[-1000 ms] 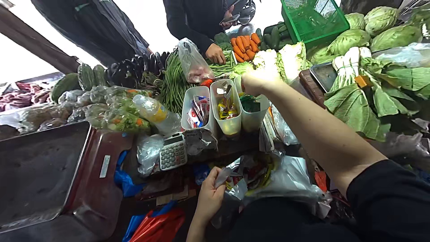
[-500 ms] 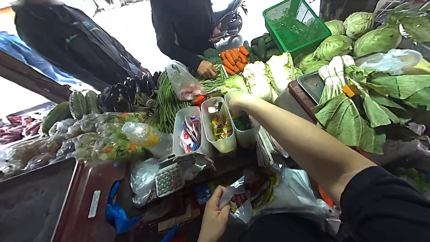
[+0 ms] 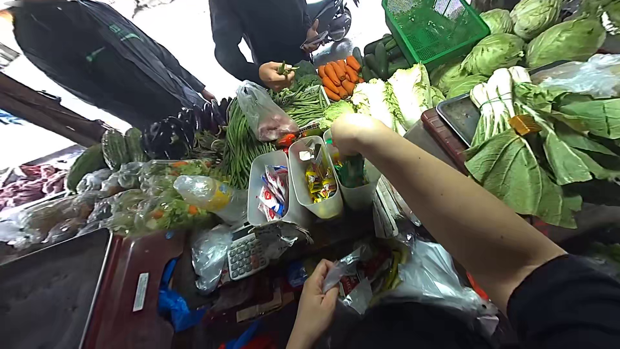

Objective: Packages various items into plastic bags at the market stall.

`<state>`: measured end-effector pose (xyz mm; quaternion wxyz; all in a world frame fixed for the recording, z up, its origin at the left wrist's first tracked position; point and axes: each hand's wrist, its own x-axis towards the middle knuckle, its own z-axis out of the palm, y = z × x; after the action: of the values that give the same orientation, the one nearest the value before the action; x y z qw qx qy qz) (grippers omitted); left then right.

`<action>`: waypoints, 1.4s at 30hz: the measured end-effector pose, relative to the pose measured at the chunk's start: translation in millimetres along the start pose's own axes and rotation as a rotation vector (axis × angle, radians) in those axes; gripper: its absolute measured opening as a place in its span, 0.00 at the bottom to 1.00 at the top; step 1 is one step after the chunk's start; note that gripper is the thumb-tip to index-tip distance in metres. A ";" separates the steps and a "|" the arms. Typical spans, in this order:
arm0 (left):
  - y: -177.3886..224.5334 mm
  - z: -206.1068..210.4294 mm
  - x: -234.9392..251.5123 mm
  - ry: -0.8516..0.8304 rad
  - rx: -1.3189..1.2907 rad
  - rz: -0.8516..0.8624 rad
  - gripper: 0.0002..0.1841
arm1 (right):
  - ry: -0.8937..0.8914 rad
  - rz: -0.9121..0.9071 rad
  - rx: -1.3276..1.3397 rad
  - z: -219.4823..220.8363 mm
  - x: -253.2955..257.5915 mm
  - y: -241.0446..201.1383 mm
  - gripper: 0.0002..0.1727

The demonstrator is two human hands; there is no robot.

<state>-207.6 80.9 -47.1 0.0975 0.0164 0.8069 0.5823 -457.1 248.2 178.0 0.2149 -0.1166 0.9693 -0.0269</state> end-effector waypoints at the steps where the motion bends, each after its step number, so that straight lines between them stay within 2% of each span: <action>1: -1.6 -0.7 -0.4 -0.001 0.006 0.000 0.11 | -0.003 -0.009 -0.009 -1.9 -0.9 0.7 0.16; 8: -5.2 -3.3 -3.7 0.016 0.006 -0.002 0.11 | 0.129 -0.059 -0.012 -17.0 -15.3 13.0 0.12; 11: -3.4 -1.4 -3.4 0.001 0.007 0.002 0.11 | 0.003 -0.129 -0.109 -2.6 -19.0 5.5 0.21; 12: -2.5 -0.9 -3.7 -0.010 0.005 0.008 0.11 | -0.049 -0.133 -0.156 8.2 -20.4 -0.8 0.20; 15: 2.5 0.1 -4.7 -0.035 0.007 0.027 0.10 | -0.136 -0.086 -0.200 52.9 -16.7 -14.3 0.08; 17: 6.7 -0.3 -5.7 -0.042 -0.006 0.031 0.10 | -0.125 -0.072 -0.161 76.8 -9.5 -12.8 0.10; 20: 8.1 -1.0 -11.9 -0.035 -0.008 0.041 0.11 | -0.164 -0.066 -0.149 73.4 -0.4 -13.6 0.14; 23: 5.0 -3.7 -21.8 -0.011 0.000 0.042 0.11 | -0.179 -0.125 -0.278 61.8 16.4 -7.5 0.12; 26: -0.2 -5.8 -35.2 0.019 0.018 0.029 0.11 | -0.094 -0.139 -0.308 45.0 26.5 2.6 0.22; 28: -3.6 -6.4 -43.5 0.028 0.035 0.013 0.11 | -0.020 -0.134 -0.262 35.0 26.8 8.5 0.25; 32: -4.4 -2.5 -51.9 0.110 0.005 -0.003 0.11 | 0.051 -0.120 -0.230 18.6 11.8 12.9 0.37; 34: -1.9 1.9 -51.1 0.194 -0.106 0.009 0.11 | 0.149 -0.138 -0.175 12.7 -2.2 14.9 0.41; 36: 6.0 7.1 -47.6 0.295 -0.325 0.003 0.14 | 0.281 -0.192 -0.052 11.1 -29.5 13.7 0.33; 38: 18.5 11.1 -41.5 0.337 -0.637 -0.034 0.22 | 0.404 -0.255 0.086 20.7 -65.8 6.9 0.22; 40: 27.0 13.1 -34.9 0.227 -0.914 0.015 0.23 | 0.417 -0.396 0.254 50.9 -103.1 -3.8 0.18; 41: 29.6 15.1 -31.6 0.137 -0.996 0.071 0.19 | 0.380 -0.497 0.320 73.4 -119.8 -9.4 0.18; 42: 33.4 18.1 -29.0 0.062 -1.027 0.112 0.20 | 0.350 -0.607 0.344 100.8 -131.8 -14.0 0.18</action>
<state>-178.9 104.5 -17.1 0.0376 -0.0078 0.4176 0.9078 -295.5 265.7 142.2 0.0449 -0.3539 0.8940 -0.2710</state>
